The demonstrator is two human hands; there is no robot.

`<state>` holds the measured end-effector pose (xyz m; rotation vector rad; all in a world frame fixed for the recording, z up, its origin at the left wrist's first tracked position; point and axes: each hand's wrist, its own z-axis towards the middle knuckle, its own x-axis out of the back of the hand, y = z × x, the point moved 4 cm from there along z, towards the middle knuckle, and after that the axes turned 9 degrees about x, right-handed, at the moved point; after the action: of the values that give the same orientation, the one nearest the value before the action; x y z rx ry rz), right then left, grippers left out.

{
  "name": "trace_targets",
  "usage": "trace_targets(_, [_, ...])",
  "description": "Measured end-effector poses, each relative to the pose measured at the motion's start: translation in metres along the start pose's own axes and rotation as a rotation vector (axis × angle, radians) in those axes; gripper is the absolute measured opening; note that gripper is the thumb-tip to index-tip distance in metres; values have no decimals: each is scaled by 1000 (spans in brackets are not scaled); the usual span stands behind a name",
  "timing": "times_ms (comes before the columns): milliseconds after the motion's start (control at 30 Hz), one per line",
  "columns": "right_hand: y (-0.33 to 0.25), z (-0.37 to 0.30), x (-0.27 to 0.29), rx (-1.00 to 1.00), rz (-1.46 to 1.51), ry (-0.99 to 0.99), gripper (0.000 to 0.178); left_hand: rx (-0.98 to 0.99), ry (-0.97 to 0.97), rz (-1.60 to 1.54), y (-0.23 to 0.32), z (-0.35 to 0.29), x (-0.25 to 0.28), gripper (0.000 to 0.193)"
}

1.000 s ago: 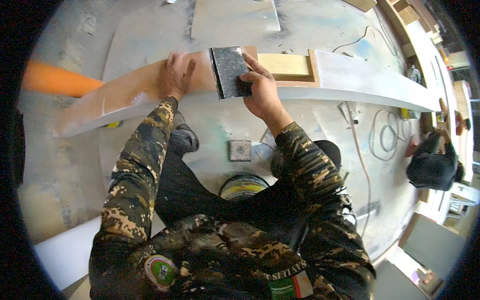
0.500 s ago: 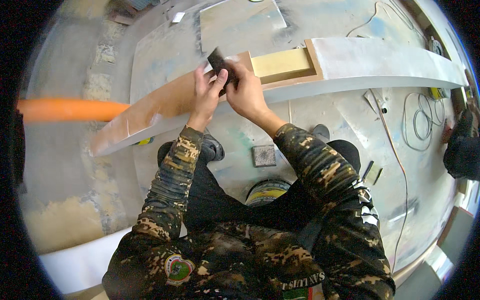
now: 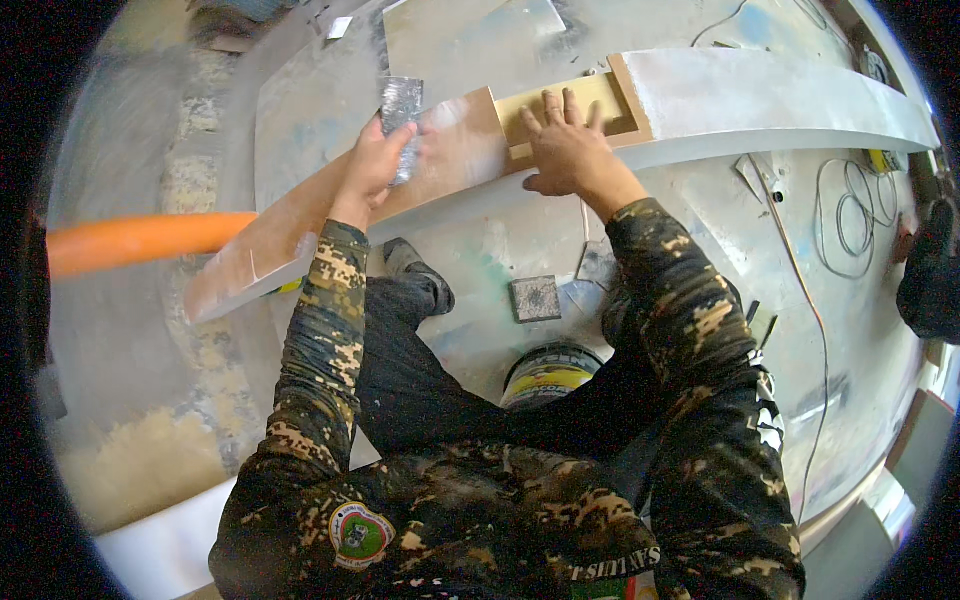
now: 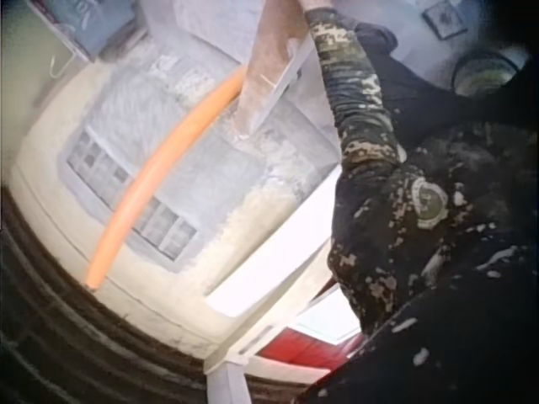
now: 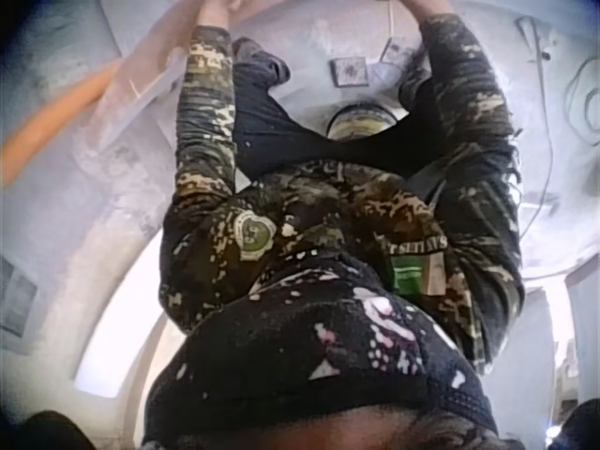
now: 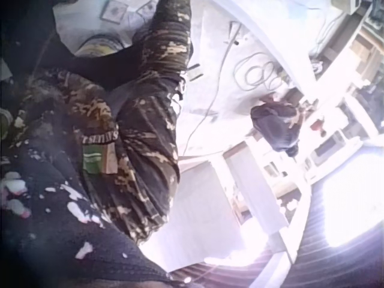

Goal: Sanding a curved wooden furniture component using a piece of sandpaper.

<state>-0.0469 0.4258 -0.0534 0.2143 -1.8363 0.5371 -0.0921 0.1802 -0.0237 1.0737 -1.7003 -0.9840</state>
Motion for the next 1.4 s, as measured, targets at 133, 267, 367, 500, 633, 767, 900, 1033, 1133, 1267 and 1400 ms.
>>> trace_targets(133, [1,3,-14,-19,-53,-28,111,-263,9,932,-7,-2,-13,62])
trace_targets(267, [-9,3,-14,-29,-35,-86,111,-135,23,1274,-17,-15,-41,68])
trace_targets(367, [-16,5,-16,-51,-44,-63,108,-73,93,1297,-14,-20,-51,67])
trace_targets(500, [-26,4,-24,37,-47,27,105,-127,186,1375,-17,-7,-48,67])
trace_targets(633, [-15,8,-37,51,-10,114,98,-213,144,1310,-20,9,-36,75])
trace_targets(767, [-21,4,-26,47,-11,115,100,-107,39,1377,-18,-19,-45,76])
trace_targets(900, [-26,6,-29,47,-25,141,103,-163,184,1401,-18,2,-46,66])
trace_targets(1033, [-22,2,-29,42,-14,123,105,-175,129,1465,-19,-9,-56,58])
trace_targets(1133, [-20,1,-30,49,-16,133,105,-80,134,1396,-18,-12,-58,57])
trace_targets(1267, [-23,5,-26,49,-36,127,106,-37,200,1330,-19,13,-44,56])
trace_targets(1400, [-21,2,-24,47,-12,106,105,-20,195,1309,-14,11,-48,56])
